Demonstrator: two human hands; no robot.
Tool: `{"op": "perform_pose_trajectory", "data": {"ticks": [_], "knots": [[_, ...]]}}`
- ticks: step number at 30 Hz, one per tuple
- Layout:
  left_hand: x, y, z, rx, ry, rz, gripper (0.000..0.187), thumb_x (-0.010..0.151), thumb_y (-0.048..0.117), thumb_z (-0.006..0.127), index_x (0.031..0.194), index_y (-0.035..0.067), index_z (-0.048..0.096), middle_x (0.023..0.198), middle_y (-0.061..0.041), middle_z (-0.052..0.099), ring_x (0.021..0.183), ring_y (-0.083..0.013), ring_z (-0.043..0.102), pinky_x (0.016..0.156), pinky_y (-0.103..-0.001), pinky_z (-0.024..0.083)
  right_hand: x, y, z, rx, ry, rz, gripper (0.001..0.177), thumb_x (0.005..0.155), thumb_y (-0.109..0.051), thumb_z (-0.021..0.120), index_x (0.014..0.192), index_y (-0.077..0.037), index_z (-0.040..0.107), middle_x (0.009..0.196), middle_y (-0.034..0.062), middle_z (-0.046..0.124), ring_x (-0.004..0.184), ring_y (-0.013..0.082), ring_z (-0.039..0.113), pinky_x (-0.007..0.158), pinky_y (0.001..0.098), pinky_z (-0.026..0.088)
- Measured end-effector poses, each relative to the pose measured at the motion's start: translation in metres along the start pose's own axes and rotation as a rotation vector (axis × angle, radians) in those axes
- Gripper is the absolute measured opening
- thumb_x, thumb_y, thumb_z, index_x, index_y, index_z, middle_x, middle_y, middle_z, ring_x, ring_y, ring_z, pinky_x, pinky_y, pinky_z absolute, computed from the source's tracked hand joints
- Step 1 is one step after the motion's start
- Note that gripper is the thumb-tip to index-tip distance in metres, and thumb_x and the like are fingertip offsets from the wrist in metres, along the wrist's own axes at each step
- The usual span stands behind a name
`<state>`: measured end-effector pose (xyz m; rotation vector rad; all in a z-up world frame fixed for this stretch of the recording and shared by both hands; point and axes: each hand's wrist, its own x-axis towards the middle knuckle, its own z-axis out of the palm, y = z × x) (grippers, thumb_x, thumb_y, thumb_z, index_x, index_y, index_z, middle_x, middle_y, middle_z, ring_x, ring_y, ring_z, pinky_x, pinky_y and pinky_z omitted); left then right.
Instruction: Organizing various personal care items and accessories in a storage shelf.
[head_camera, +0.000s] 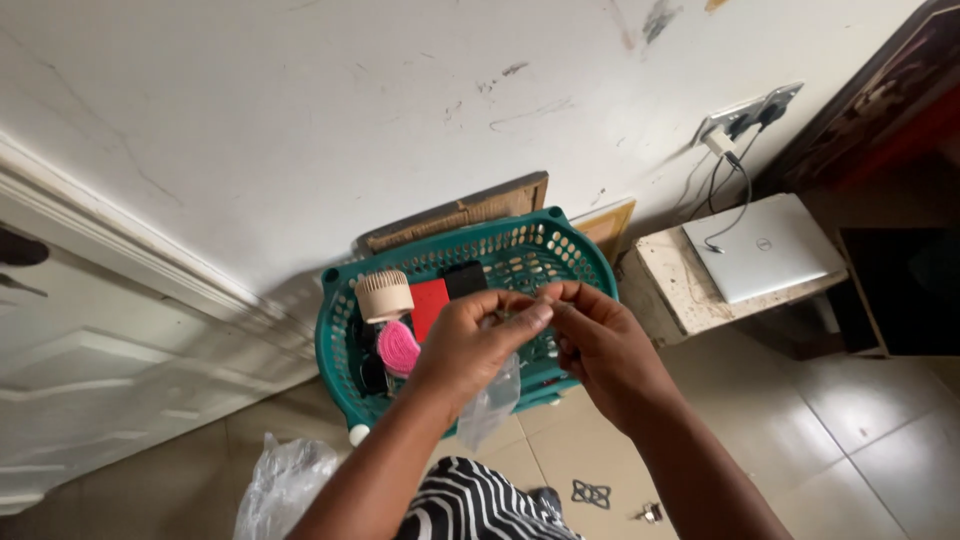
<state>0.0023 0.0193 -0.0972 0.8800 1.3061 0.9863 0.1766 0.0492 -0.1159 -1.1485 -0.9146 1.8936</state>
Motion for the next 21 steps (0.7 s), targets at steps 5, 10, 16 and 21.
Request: {"op": "perform_pose_trajectory", "data": {"ticks": [5, 10, 16, 21], "knots": [[0.003, -0.009, 0.001, -0.014, -0.020, 0.094, 0.024, 0.087, 0.029, 0.075, 0.091, 0.005, 0.076, 0.078, 0.004, 0.069, 0.068, -0.0035, 0.054, 0.060, -0.023, 0.043, -0.030, -0.017, 0.002, -0.037, 0.022, -0.037, 0.012, 0.096, -0.019, 0.067, 0.106, -0.011, 0.068, 0.081, -0.0072, 0.060, 0.060, 0.0025, 0.046, 0.053, 0.0209, 0.038], [-0.008, 0.019, -0.002, -0.186, -0.063, -0.075, 0.019, 0.091, 0.025, 0.069, 0.082, 0.009, 0.068, 0.077, 0.002, 0.061, 0.063, -0.0057, 0.051, 0.055, -0.025, 0.040, -0.043, -0.026, -0.002, -0.011, 0.045, -0.087, 0.016, 0.095, -0.017, 0.067, 0.110, -0.013, 0.066, 0.085, -0.0043, 0.066, 0.063, 0.0023, 0.048, 0.054, 0.0204, 0.037], [-0.020, 0.042, -0.003, -0.702, -0.226, -0.328, 0.012, 0.087, 0.023, 0.064, 0.083, 0.012, 0.059, 0.085, -0.004, 0.072, 0.058, -0.0090, 0.051, 0.048, -0.023, 0.037, -0.058, -0.038, 0.000, -0.155, 0.094, -0.132, 0.024, 0.093, -0.019, 0.068, 0.116, -0.012, 0.066, 0.089, -0.0025, 0.070, 0.067, 0.0034, 0.051, 0.058, 0.0212, 0.037], [-0.019, 0.042, -0.002, -0.664, -0.427, -0.324, 0.018, 0.092, 0.029, 0.069, 0.091, 0.013, 0.063, 0.070, 0.003, 0.055, 0.055, -0.0058, 0.046, 0.044, -0.021, 0.034, -0.062, -0.041, 0.008, -0.324, 0.154, -0.135, 0.032, 0.093, -0.025, 0.069, 0.119, -0.007, 0.070, 0.088, -0.0001, 0.071, 0.063, 0.0065, 0.048, 0.055, 0.0230, 0.038]]}}
